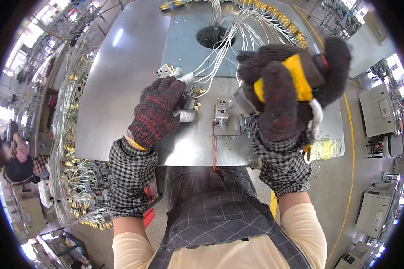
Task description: Connecting electrical wires to components on a circular assembly jig in a factory setting.
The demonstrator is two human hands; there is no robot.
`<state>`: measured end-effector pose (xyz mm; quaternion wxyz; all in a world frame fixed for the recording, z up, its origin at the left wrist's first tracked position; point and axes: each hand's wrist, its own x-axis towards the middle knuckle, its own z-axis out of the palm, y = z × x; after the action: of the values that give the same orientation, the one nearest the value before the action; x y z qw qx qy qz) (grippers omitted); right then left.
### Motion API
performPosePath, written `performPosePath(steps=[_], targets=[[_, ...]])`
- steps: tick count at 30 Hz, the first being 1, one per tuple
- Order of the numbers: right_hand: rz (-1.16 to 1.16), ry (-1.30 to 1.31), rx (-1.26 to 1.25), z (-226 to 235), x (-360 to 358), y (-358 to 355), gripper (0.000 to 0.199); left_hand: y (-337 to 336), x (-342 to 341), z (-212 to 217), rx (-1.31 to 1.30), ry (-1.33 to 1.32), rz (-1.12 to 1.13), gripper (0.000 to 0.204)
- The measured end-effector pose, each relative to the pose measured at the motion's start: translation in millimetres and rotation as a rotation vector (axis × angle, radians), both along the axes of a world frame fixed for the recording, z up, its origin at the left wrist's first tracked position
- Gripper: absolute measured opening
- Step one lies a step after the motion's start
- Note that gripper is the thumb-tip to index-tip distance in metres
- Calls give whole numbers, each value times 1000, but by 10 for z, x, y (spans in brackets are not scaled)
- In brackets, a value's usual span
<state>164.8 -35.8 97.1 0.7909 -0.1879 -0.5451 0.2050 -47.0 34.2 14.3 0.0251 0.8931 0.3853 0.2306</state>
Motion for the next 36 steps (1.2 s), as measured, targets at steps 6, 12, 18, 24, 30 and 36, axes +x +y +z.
performPosePath(steps=[6,12,18,24,30,36], targets=[[-85,-127,-51,-111,83,23,70,235,12,243,-362,14,-21,57],[-202,-196,-98,-135,124,53,75,108,59,548,-737,-440,-179,42],[-125,-60,-26,-145,56,46,74,-66,141,79,-1403,-1668,-181,46],[-138,-247,92,-66,327,166,68,-398,346,102,-801,-936,-113,49],[135,143,82,-165,456,158,60,-267,530,34,-298,-410,-222,60],[98,157,-26,-112,304,70,61,-238,476,356,-436,-213,-134,62]])
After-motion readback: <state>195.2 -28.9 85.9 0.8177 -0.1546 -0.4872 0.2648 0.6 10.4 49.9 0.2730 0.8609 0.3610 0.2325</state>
